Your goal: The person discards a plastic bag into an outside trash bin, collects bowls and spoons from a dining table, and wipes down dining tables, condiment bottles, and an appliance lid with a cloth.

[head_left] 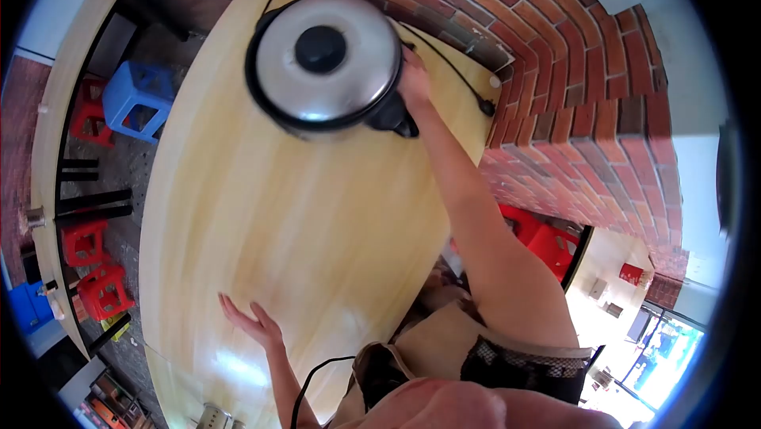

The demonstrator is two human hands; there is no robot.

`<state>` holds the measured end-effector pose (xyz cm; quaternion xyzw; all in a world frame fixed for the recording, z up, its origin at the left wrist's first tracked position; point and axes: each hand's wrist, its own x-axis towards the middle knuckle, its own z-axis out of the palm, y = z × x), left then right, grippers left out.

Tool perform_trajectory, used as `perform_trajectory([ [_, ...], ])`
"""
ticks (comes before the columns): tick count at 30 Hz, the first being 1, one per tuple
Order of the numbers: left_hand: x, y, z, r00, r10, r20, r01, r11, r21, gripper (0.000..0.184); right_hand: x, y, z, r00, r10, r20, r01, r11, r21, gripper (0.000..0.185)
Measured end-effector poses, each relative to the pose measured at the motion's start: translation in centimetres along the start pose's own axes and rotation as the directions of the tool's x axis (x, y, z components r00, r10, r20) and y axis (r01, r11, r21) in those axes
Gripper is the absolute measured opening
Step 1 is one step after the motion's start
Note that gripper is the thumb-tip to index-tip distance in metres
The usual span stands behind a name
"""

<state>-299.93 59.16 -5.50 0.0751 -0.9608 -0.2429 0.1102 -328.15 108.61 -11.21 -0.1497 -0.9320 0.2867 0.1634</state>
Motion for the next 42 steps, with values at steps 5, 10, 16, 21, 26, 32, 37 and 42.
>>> perform_trajectory([
  [5, 16.1, 18.1, 7.5, 0.978, 0.132, 0.161, -0.008, 0.797, -0.604, 0.059, 9.6, 1.8, 2.9, 0.978, -0.204, 0.038, 0.208, 0.961, -0.180, 0.048],
  [10, 27.1, 27.2, 10.1, 0.953, 0.041, 0.301, 0.252, 0.444, -0.860, 0.061, -1.0, 6.0, -5.0, 0.999, 0.046, 0.005, -0.044, 0.970, -0.237, 0.057],
  [16, 26.2, 28.1, 11.4, 0.956, 0.124, 0.267, 0.159, 0.545, -0.823, 0.055, -3.5, 7.3, -8.8, 0.915, 0.383, -0.126, -0.400, 0.821, -0.408, 0.061],
  [21, 22.9, 31.6, 15.0, 0.976, 0.192, 0.100, -0.036, 0.600, -0.800, 0.051, -12.1, 4.1, -8.7, 0.980, 0.185, 0.073, -0.134, 0.885, -0.446, 0.061],
  [26, 19.5, 37.0, 16.9, 0.981, 0.170, 0.089, -0.017, 0.540, -0.842, 0.053, -12.5, 7.2, -11.4, 0.986, -0.042, 0.163, 0.071, 0.982, -0.176, 0.043],
  [32, 16.9, 39.2, 18.5, 0.948, 0.241, -0.207, -0.315, 0.801, -0.510, 0.068, -7.1, 5.0, -11.9, 0.973, -0.036, -0.226, -0.010, 0.980, -0.198, 0.039],
  [37, 17.9, 41.6, 13.8, 0.786, 0.598, -0.157, -0.618, 0.765, -0.180, 0.067, -16.9, 5.1, -10.8, 0.997, -0.048, -0.063, 0.025, 0.949, -0.313, 0.055],
  [42, 20.6, 43.7, 15.2, 0.719, 0.687, -0.104, -0.669, 0.643, -0.373, 0.061, -16.7, 5.0, -10.4, 0.975, -0.076, -0.209, 0.025, 0.971, -0.239, 0.055],
])
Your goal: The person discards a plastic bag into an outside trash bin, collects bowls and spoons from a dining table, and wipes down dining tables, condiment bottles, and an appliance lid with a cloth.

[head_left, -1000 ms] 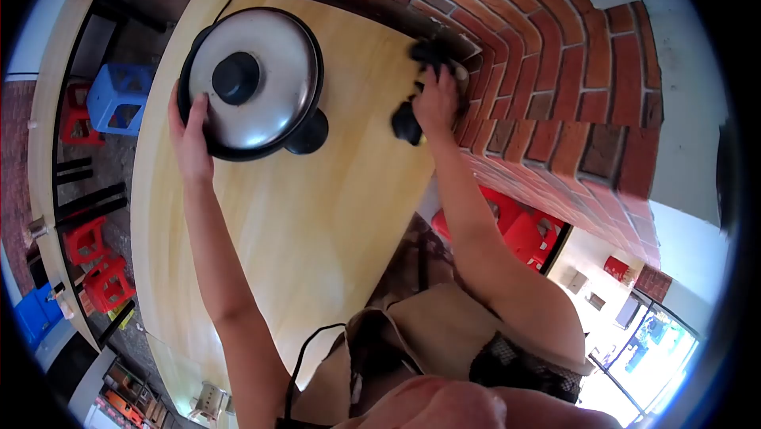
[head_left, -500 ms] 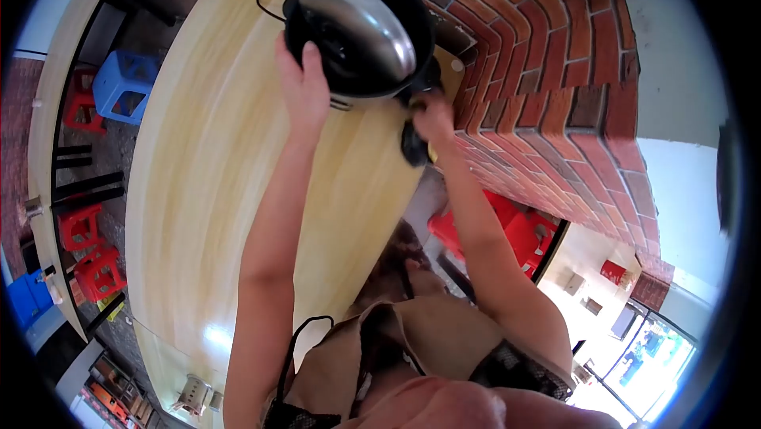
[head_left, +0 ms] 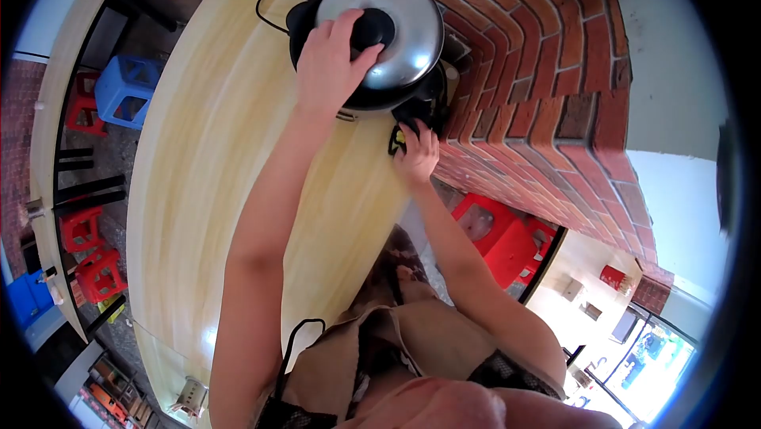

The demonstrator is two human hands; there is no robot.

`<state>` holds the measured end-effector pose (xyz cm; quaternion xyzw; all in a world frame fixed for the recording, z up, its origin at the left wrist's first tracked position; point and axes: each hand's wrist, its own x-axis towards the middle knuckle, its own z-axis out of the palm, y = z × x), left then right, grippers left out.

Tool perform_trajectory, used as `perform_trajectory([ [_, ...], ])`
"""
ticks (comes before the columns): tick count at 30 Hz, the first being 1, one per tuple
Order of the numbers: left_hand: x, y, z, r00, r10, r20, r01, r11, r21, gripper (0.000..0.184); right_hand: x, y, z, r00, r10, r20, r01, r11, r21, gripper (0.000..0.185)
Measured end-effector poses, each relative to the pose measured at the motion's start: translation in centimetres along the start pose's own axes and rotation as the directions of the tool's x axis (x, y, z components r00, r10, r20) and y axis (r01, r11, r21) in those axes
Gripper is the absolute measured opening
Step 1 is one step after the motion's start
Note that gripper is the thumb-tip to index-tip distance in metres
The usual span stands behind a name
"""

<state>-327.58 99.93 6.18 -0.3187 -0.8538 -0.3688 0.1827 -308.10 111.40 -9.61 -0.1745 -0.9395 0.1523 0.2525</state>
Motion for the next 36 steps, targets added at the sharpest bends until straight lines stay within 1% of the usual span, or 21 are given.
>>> perform_trajectory([
  [3, 1.0, 0.0, 0.0, 1.000, 0.018, 0.005, -0.018, 0.996, -0.092, 0.049, 0.0, 0.3, 0.1, 0.999, -0.025, -0.022, 0.025, 1.000, 0.013, 0.054],
  [7, 1.0, -0.1, -0.4, 0.998, 0.027, -0.055, -0.027, 1.000, 0.008, 0.047, 0.2, 0.1, 0.0, 0.999, -0.021, -0.028, 0.022, 0.999, 0.034, 0.053],
  [10, 1.2, 0.0, -0.4, 0.992, 0.101, -0.072, -0.093, 0.990, 0.108, 0.044, 0.4, 0.0, -0.4, 0.999, -0.027, -0.047, 0.029, 0.999, 0.041, 0.046],
  [11, 1.3, 0.4, -0.3, 0.994, 0.098, -0.042, -0.090, 0.982, 0.166, 0.042, 0.5, 0.2, -0.5, 0.988, 0.154, -0.017, -0.145, 0.955, 0.258, 0.044],
  [12, 1.5, 0.7, -0.2, 0.995, 0.094, -0.015, -0.089, 0.970, 0.225, 0.040, 0.9, 0.4, -0.9, 0.947, 0.318, 0.050, -0.305, 0.837, 0.454, 0.044],
  [13, 1.7, 0.6, -0.1, 0.996, 0.092, -0.019, -0.085, 0.970, 0.229, 0.040, 0.9, 0.4, -1.4, 0.948, 0.313, 0.051, -0.301, 0.837, 0.457, 0.044],
  [14, 1.9, 0.5, 0.0, 0.995, 0.091, 0.034, -0.096, 0.976, 0.195, 0.039, 0.7, 0.4, -2.3, 0.837, 0.490, 0.241, -0.516, 0.562, 0.647, 0.041],
  [15, 2.0, 0.4, -0.1, 0.992, 0.090, 0.084, -0.102, 0.982, 0.160, 0.038, 0.0, 0.7, -2.5, 0.775, 0.506, 0.379, -0.573, 0.309, 0.759, 0.042],
  [16, 2.0, 1.2, -1.5, 0.997, 0.054, 0.052, -0.059, 0.993, 0.100, 0.040, 0.5, -0.5, -4.0, 0.695, 0.509, 0.508, -0.604, 0.030, 0.797, 0.043],
  [17, 1.7, 1.7, -3.3, 0.999, 0.040, 0.034, -0.044, 0.993, 0.111, 0.040, 0.4, -1.8, -6.0, 0.534, 0.521, 0.666, -0.620, -0.294, 0.727, 0.046],
  [19, -1.4, 3.0, -8.9, 0.982, -0.105, -0.156, 0.095, 0.993, -0.065, 0.041, -0.9, -2.7, -7.4, 0.570, 0.364, 0.737, -0.581, -0.456, 0.674, 0.051],
  [22, -10.2, 0.3, -14.4, 0.924, -0.333, -0.188, 0.329, 0.943, -0.052, 0.040, -1.4, -5.8, -10.2, 0.547, 0.242, 0.801, -0.656, -0.470, 0.590, 0.054],
  [23, -14.9, -1.9, -14.0, 0.909, -0.384, -0.163, 0.397, 0.916, 0.056, 0.040, -1.9, -6.7, -10.3, 0.511, 0.220, 0.831, -0.692, -0.468, 0.550, 0.054],
  [25, -23.6, -5.7, -12.4, 0.892, -0.440, -0.101, 0.451, 0.868, 0.208, 0.040, -2.9, -8.3, -9.3, 0.544, 0.133, 0.828, -0.780, -0.283, 0.558, 0.055],
  [27, -29.6, -7.3, -10.9, 0.872, -0.484, -0.076, 0.483, 0.823, 0.298, 0.049, -4.7, -10.0, -7.1, 0.514, 0.183, 0.838, -0.833, -0.126, 0.539, 0.056],
  [29, -29.9, -6.2, -11.3, 0.854, -0.508, -0.111, 0.514, 0.795, 0.323, 0.048, -6.7, -12.0, -5.3, 0.711, 0.085, 0.698, -0.691, 0.268, 0.671, 0.055],
  [30, -30.0, -5.7, -11.2, 0.849, -0.511, -0.136, 0.524, 0.778, 0.345, 0.048, -6.8, -14.1, -5.6, 0.837, -0.024, 0.547, -0.467, 0.489, 0.736, 0.054],
  [31, -31.0, -5.9, -10.9, 0.839, -0.526, -0.140, 0.540, 0.769, 0.342, 0.048, -8.2, -15.1, -5.2, 0.885, -0.111, 0.452, -0.301, 0.605, 0.737, 0.057],
  [33, -32.2, -6.8, -10.1, 0.862, -0.487, -0.140, 0.503, 0.793, 0.344, 0.050, -10.4, -17.6, -4.2, 0.866, -0.258, 0.428, -0.142, 0.695, 0.705, 0.059],
  [35, -32.4, -6.9, -9.9, 0.868, -0.464, -0.174, 0.496, 0.814, 0.302, 0.042, -10.8, -18.1, -0.7, 0.792, -0.440, 0.424, 0.166, 0.822, 0.545, 0.060],
  [36, -32.4, -6.9, -9.9, 0.878, -0.449, -0.163, 0.478, 0.832, 0.283, 0.041, -10.1, -18.1, 1.5, 0.826, -0.461, 0.325, 0.199, 0.777, 0.597, 0.058],
])
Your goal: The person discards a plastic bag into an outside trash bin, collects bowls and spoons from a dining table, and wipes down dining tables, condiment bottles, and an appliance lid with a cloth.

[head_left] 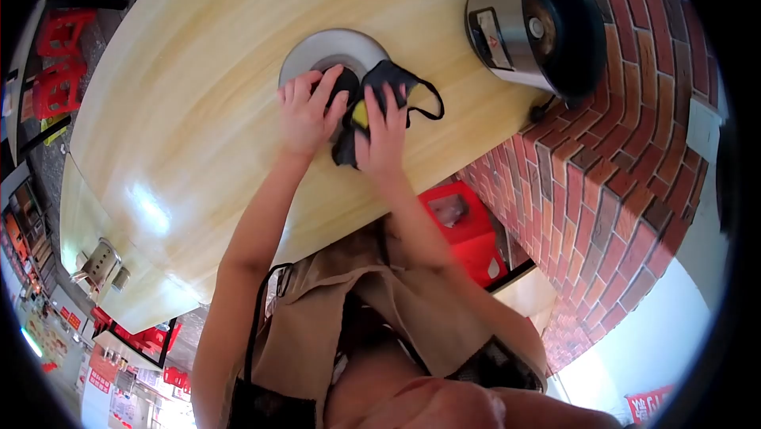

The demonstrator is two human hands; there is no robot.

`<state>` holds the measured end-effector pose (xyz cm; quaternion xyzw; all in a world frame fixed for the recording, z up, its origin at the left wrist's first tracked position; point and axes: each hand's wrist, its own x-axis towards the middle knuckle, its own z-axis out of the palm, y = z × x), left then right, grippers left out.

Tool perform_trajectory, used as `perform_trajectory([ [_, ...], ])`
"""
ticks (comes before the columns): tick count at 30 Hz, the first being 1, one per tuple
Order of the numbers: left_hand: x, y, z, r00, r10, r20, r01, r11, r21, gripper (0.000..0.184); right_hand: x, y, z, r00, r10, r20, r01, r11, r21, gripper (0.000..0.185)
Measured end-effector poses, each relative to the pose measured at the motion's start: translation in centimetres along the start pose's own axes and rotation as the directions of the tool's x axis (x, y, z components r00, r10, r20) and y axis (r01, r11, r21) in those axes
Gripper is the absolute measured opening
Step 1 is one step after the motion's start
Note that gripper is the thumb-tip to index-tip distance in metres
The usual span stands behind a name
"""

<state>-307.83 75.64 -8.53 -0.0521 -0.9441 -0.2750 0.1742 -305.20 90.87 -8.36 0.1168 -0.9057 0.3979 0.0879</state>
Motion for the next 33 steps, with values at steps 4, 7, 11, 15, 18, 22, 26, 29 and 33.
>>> perform_trajectory([
  [4, 0.6, -0.2, 0.1, 1.000, 0.021, -0.018, -0.022, 0.999, -0.025, 0.040, 13.1, 3.4, 1.9, 0.968, -0.194, 0.157, 0.183, 0.980, 0.080, 0.043],
  [7, 0.9, 0.5, -0.1, 1.000, 0.008, -0.009, -0.008, 1.000, -0.020, 0.040, 14.2, 3.2, 2.3, 0.941, -0.240, 0.237, 0.234, 0.971, 0.052, 0.042],
  [11, -0.2, 0.5, 0.2, 0.999, 0.038, 0.037, -0.035, 0.995, -0.092, 0.038, 2.4, 1.9, -2.5, 0.992, -0.101, 0.075, 0.110, 0.986, -0.128, 0.057],
  [15, -0.1, 0.5, 0.3, 0.988, 0.129, 0.086, -0.119, 0.986, -0.113, 0.036, 3.0, 3.1, -3.0, 0.990, -0.022, 0.140, 0.047, 0.984, -0.172, 0.056],
  [18, 1.7, 1.2, -0.4, 0.989, 0.085, 0.125, -0.075, 0.994, -0.085, 0.046, 8.1, 3.4, -2.2, 0.982, -0.054, 0.180, 0.073, 0.992, -0.102, 0.056],
  [22, 1.0, 2.9, 0.4, 0.989, -0.018, 0.146, 0.021, 1.000, -0.020, 0.054, 7.3, 3.3, -1.2, 0.997, 0.038, 0.073, -0.033, 0.997, -0.065, 0.056],
  [26, 0.4, 3.9, 1.5, 0.996, -0.090, 0.029, 0.089, 0.996, 0.028, 0.048, 5.0, 2.9, -1.1, 0.988, 0.121, -0.095, -0.121, 0.993, -0.001, 0.051],
  [29, 0.8, 4.0, 1.4, 0.997, -0.081, 0.013, 0.081, 0.996, 0.032, 0.042, -1.7, 1.4, -0.8, 0.975, 0.142, -0.169, -0.154, 0.986, -0.064, 0.048],
  [33, 0.9, 3.5, 1.2, 0.999, -0.017, 0.052, 0.018, 0.999, -0.033, 0.037, 1.1, 2.9, -1.4, 0.995, 0.084, -0.051, -0.092, 0.981, -0.172, 0.048],
])
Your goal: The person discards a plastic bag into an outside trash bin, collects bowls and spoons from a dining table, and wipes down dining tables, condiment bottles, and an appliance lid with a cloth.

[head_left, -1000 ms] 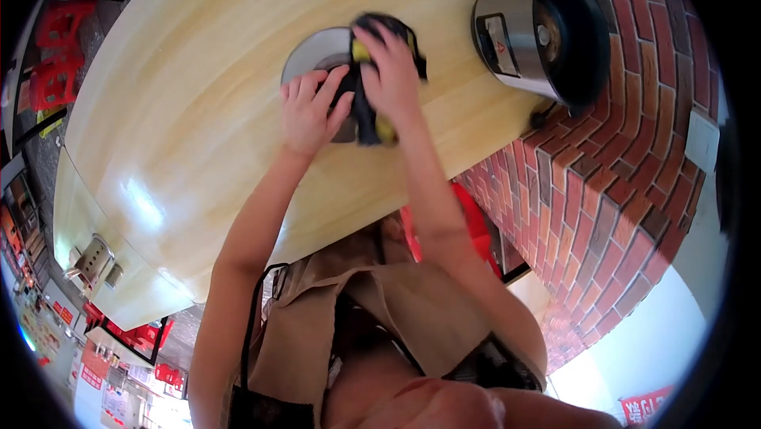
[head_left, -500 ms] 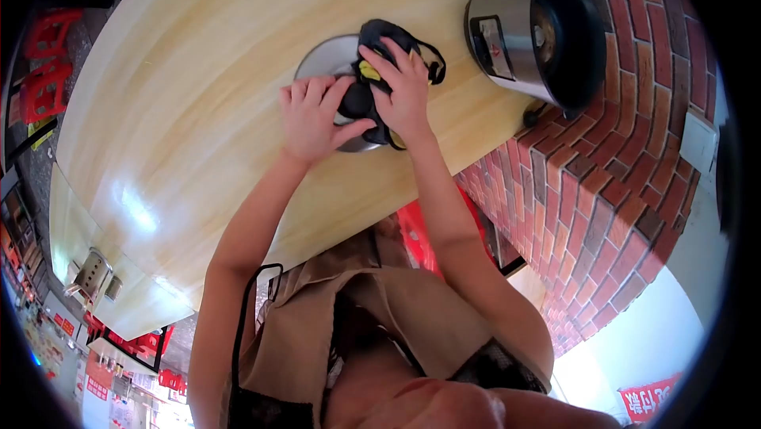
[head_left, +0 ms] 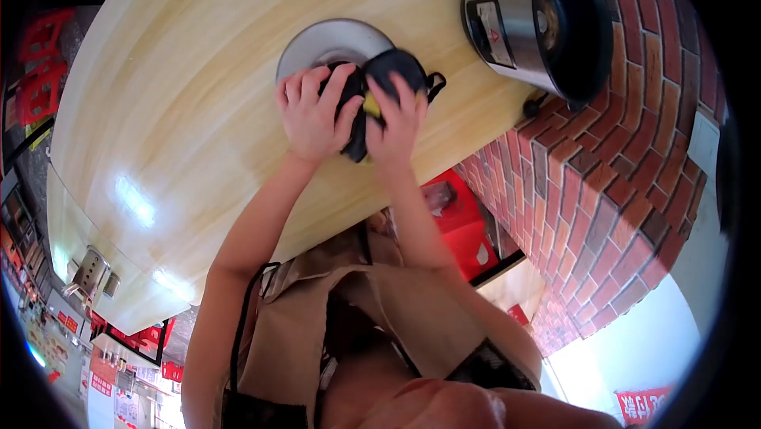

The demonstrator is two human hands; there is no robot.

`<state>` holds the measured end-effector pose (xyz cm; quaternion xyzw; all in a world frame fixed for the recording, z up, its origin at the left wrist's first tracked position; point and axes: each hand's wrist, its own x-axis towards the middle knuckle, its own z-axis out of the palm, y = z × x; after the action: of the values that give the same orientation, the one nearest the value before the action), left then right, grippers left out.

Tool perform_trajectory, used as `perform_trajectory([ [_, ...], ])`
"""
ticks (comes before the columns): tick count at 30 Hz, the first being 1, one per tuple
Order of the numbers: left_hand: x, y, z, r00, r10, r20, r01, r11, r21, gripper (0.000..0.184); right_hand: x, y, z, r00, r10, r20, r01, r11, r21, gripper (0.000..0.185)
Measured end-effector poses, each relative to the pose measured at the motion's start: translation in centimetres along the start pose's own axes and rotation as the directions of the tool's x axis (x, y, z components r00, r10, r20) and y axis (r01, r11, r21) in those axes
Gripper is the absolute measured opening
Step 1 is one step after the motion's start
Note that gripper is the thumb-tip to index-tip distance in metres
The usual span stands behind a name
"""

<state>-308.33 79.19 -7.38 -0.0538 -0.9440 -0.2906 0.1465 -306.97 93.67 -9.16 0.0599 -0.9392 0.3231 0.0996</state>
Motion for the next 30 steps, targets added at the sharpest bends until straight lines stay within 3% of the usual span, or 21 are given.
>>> perform_trajectory([
  [1, 0.1, -0.1, 0.0, 1.000, 0.000, -0.004, 0.000, 1.000, 0.008, 0.037, 3.6, -0.2, -0.2, 0.997, -0.049, 0.056, 0.050, 0.999, -0.016, 0.047],
  [3, 0.1, -0.3, 0.0, 1.000, 0.000, 0.006, 0.000, 1.000, 0.021, 0.039, 10.1, 0.9, 1.3, 0.958, -0.249, 0.142, 0.216, 0.953, 0.214, 0.045],
  [6, 0.0, 0.0, 0.1, 1.000, -0.019, 0.007, 0.019, 0.999, 0.037, 0.042, 11.9, 0.8, 1.7, 0.910, -0.335, 0.243, 0.248, 0.912, 0.328, 0.043],
  [8, -0.1, -0.2, 0.4, 1.000, -0.001, -0.015, 0.002, 0.998, 0.056, 0.045, 6.0, 0.0, -0.6, 0.960, -0.264, 0.096, 0.245, 0.953, 0.177, 0.044],
  [10, 0.0, -0.1, 0.6, 1.000, -0.025, -0.019, 0.026, 0.998, 0.050, 0.047, -1.3, 0.0, -0.7, 0.992, -0.127, 0.022, 0.123, 0.984, 0.125, 0.049],
  [13, -0.1, -0.4, 0.3, 1.000, 0.007, 0.009, -0.007, 1.000, -0.001, 0.046, -0.3, 0.0, -1.4, 0.989, -0.041, 0.141, 0.016, 0.985, 0.171, 0.051],
  [14, 0.1, -0.7, 0.2, 0.999, 0.026, 0.030, -0.026, 1.000, -0.006, 0.045, 2.7, 1.0, -0.2, 0.984, -0.160, 0.074, 0.143, 0.971, 0.191, 0.051],
  [16, 0.3, -0.8, 0.1, 0.999, 0.032, 0.025, -0.032, 0.999, 0.009, 0.045, 9.9, 0.9, 1.1, 0.951, -0.215, 0.221, 0.149, 0.948, 0.280, 0.053],
  [18, -0.2, -0.6, 0.1, 0.998, 0.045, 0.041, -0.045, 0.999, 0.010, 0.044, 14.7, 0.6, 2.9, 0.855, -0.347, 0.386, 0.206, 0.910, 0.361, 0.049],
  [20, 0.1, -0.5, 0.3, 1.000, 0.022, 0.017, -0.023, 0.999, 0.022, 0.044, 13.0, -0.2, 1.8, 0.888, -0.319, 0.332, 0.209, 0.921, 0.328, 0.048],
  [22, 0.0, -0.3, 0.1, 1.000, 0.015, 0.022, -0.015, 0.999, 0.033, 0.044, 6.1, 0.5, -0.3, 0.963, -0.247, 0.106, 0.237, 0.966, 0.099, 0.047],
  [24, 0.3, -0.3, 0.4, 1.000, -0.008, 0.022, 0.007, 0.999, 0.048, 0.044, -1.7, 0.6, -1.1, 0.992, -0.124, 0.028, 0.120, 0.988, 0.100, 0.047],
  [27, 0.2, -0.6, 0.4, 1.000, 0.007, 0.023, -0.008, 1.000, 0.010, 0.044, -1.0, 1.6, -0.7, 0.994, -0.069, 0.086, 0.061, 0.994, 0.092, 0.047],
  [30, 0.3, -1.0, 0.3, 0.999, 0.027, 0.038, -0.029, 0.999, 0.043, 0.044, 10.6, 1.1, 1.5, 0.940, -0.291, 0.180, 0.243, 0.938, 0.249, 0.048],
])
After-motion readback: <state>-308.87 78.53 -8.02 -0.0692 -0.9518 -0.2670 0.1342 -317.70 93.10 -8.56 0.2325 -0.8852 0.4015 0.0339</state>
